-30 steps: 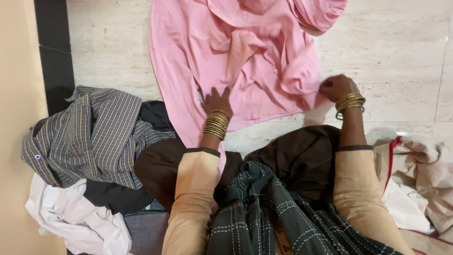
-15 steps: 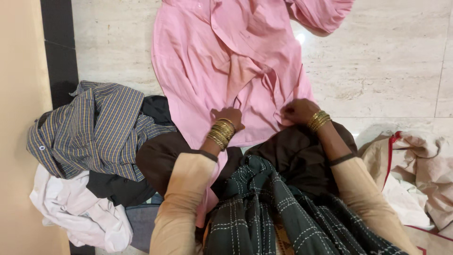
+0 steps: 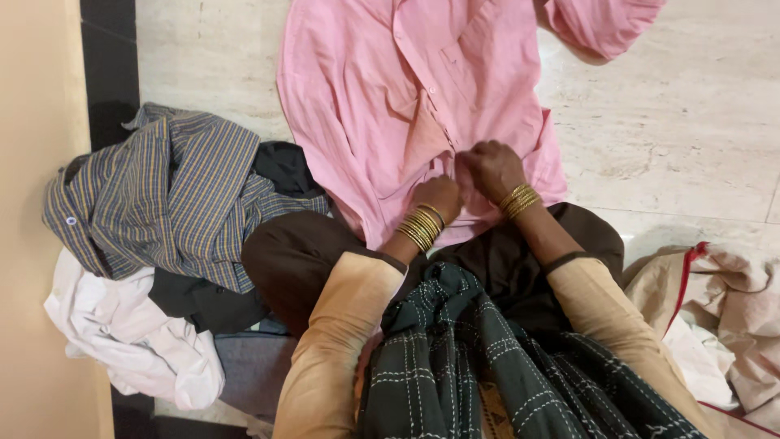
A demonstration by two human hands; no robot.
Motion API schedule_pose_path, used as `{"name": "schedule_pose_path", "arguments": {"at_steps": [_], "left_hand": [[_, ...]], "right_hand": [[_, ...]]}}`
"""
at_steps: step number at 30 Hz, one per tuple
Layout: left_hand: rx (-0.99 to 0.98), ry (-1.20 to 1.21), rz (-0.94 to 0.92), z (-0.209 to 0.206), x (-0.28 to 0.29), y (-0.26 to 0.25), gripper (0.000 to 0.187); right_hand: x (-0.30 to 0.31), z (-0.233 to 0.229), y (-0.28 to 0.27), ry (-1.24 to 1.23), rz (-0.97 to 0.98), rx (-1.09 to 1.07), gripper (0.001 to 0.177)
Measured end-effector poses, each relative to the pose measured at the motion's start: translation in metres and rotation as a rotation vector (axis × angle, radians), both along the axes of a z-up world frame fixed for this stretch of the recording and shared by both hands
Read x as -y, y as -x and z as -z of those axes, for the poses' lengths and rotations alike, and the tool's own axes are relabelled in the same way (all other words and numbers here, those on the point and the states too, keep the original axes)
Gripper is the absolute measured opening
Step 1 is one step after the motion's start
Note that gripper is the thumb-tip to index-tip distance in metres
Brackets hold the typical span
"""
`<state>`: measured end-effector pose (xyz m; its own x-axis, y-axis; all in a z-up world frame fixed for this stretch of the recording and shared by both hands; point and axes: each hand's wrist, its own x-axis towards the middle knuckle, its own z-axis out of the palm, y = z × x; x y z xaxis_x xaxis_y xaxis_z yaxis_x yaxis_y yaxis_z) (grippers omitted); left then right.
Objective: The person sits on the floor and folds a pink long-sleeved shirt, smoothing it out and buttoning it before placing it into a cloth bag. They then pick up a striped shirt from a pile and begin buttoning it.
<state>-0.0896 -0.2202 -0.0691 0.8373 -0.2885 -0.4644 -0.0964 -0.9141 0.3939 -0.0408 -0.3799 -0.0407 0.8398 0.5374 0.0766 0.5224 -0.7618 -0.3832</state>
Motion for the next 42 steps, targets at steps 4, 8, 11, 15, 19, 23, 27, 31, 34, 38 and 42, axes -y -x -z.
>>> {"name": "schedule_pose_path", "arguments": {"at_steps": [4,8,11,15,19,23,27,31,34,38,42], "left_hand": [[0.307,0.123,-0.408,0.009,-0.017,-0.027,0.024],[0.746,-0.095,-0.459,0.006,-0.032,-0.032,0.027],[0.600,-0.124,-0.522,0.004,-0.042,-0.037,0.007],[0.557,0.379,-0.548,0.005,-0.028,-0.035,0.009],[0.448,0.483,-0.633,0.023,-0.007,-0.051,0.008],[0.600,0.531,-0.581,0.026,-0.008,-0.045,0.010],[0.561,0.498,-0.577,0.025,-0.005,-0.054,0.004],[0.397,0.683,-0.652,0.036,-0.003,-0.057,0.009],[0.220,0.915,-0.751,0.053,-0.008,-0.062,0.010],[0.148,1.066,-0.733,0.071,-0.013,-0.063,0.006],[0.171,1.093,-0.716,0.080,-0.009,-0.062,0.004]], "right_hand": [[-0.007,0.000,0.025,-0.083,-0.061,0.038,0.013],[0.004,0.002,0.013,-0.149,0.074,-0.078,0.010],[0.011,-0.003,0.003,-0.215,0.268,-0.136,0.011],[-0.011,-0.007,-0.010,-0.371,0.307,-0.123,0.023],[-0.038,0.010,-0.015,-0.256,0.286,-0.013,0.020],[-0.018,0.047,-0.025,-0.501,0.367,-0.263,0.016],[0.001,0.069,-0.032,-0.699,0.423,-0.615,0.017],[0.003,0.072,-0.032,-0.749,0.428,-0.728,0.017],[-0.001,0.061,-0.031,-0.893,0.503,-0.832,0.015],[-0.008,0.039,-0.025,-0.757,0.479,-0.586,0.014],[-0.014,0.031,-0.020,-0.698,0.433,-0.425,0.014]]}}
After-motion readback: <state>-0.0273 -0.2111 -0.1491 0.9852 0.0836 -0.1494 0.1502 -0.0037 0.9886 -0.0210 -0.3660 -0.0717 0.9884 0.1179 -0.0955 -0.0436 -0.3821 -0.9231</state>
